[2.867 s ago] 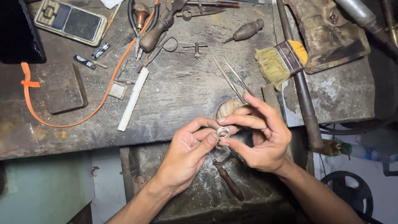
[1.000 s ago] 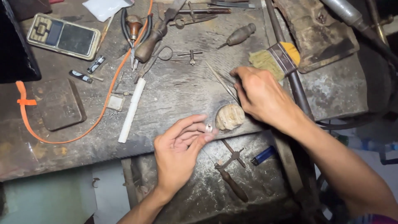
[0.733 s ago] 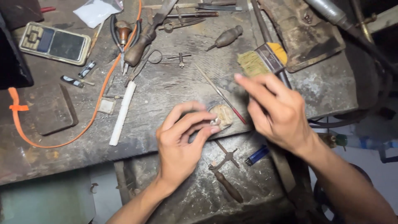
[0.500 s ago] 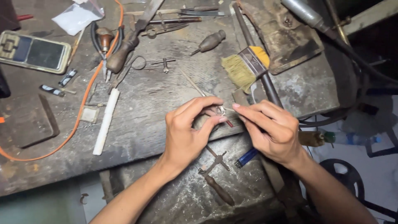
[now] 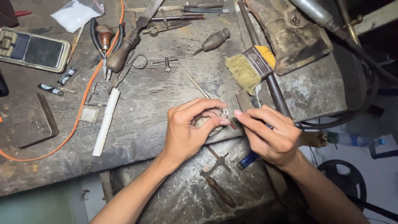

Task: Using a jeweler's saw to cut through a metal ring on a workbench.

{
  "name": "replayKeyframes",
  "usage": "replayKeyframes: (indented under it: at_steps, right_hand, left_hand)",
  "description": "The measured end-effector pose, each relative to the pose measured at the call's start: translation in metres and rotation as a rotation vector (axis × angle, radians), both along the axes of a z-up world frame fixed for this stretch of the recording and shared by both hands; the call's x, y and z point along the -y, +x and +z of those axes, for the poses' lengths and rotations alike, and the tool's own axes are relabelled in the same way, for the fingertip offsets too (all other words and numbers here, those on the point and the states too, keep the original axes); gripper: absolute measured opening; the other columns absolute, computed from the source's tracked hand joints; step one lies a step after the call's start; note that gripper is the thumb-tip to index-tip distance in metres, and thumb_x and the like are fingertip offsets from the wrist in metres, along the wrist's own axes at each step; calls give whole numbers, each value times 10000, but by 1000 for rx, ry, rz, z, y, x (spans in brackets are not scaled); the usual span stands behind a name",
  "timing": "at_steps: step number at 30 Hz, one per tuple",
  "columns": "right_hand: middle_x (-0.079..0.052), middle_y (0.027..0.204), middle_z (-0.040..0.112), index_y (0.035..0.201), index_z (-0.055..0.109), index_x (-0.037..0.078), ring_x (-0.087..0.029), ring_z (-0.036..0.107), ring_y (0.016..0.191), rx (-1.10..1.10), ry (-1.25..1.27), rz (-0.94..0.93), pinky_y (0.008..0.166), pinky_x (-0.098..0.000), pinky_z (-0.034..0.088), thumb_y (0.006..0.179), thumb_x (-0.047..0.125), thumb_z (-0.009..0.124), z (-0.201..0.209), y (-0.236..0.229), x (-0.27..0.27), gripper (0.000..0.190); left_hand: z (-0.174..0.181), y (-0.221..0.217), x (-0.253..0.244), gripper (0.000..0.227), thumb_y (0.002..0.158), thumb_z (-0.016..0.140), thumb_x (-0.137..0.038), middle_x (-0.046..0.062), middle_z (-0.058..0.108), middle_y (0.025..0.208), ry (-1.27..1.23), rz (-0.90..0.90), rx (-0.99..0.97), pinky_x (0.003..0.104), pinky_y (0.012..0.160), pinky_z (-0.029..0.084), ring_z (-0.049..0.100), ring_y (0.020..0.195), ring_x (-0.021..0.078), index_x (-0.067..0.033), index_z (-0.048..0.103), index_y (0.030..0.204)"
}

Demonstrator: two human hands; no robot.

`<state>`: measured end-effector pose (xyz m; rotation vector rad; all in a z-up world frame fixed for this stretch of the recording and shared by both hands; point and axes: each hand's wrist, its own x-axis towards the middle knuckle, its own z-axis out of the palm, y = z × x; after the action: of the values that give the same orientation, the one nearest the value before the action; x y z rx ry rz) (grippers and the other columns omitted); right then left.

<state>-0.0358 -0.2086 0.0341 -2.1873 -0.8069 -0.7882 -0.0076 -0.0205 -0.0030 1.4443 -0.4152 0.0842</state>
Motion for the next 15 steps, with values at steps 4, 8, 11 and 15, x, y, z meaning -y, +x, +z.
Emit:
replayKeyframes:
  at_steps: [4, 8, 11, 15]
  right_hand:
    - [-180, 745, 687, 825, 770, -52, -278, 574, 492, 14, -3, 2, 468, -373, 503, 850, -179, 718, -4, 3, -1, 140]
    - [-203, 745, 680, 819, 762, -72, -293, 566, 484, 47, 4, 18, 470, -384, 502, 852, -194, 699, -7, 5, -1, 141]
    - [-208, 752, 685, 820, 762, -77, -302, 577, 489, 58, -11, 26, 475, -388, 508, 846, -200, 695, -10, 7, 1, 142]
    - [-206, 780, 694, 845, 767, -76, -302, 609, 514, 78, -43, 56, 505, -383, 532, 855, -184, 679, -13, 9, 4, 139]
  left_hand:
    - [3, 1, 0, 201, 839, 822, -66, 110, 733, 847, -24, -22, -14, 315, 691, 641, 755, 719, 170, -44, 754, 1027]
    - [2, 1, 0, 206, 835, 824, -47, 138, 733, 861, -44, -34, -17, 311, 688, 642, 738, 709, 163, -18, 750, 1024]
    - [2, 1, -1, 209, 832, 826, -43, 140, 732, 856, -49, -37, -17, 310, 686, 642, 740, 705, 168, -9, 750, 1022]
    - [1, 2, -1, 203, 839, 819, -44, 141, 730, 847, -45, -46, -14, 311, 682, 642, 736, 702, 163, -4, 750, 1025]
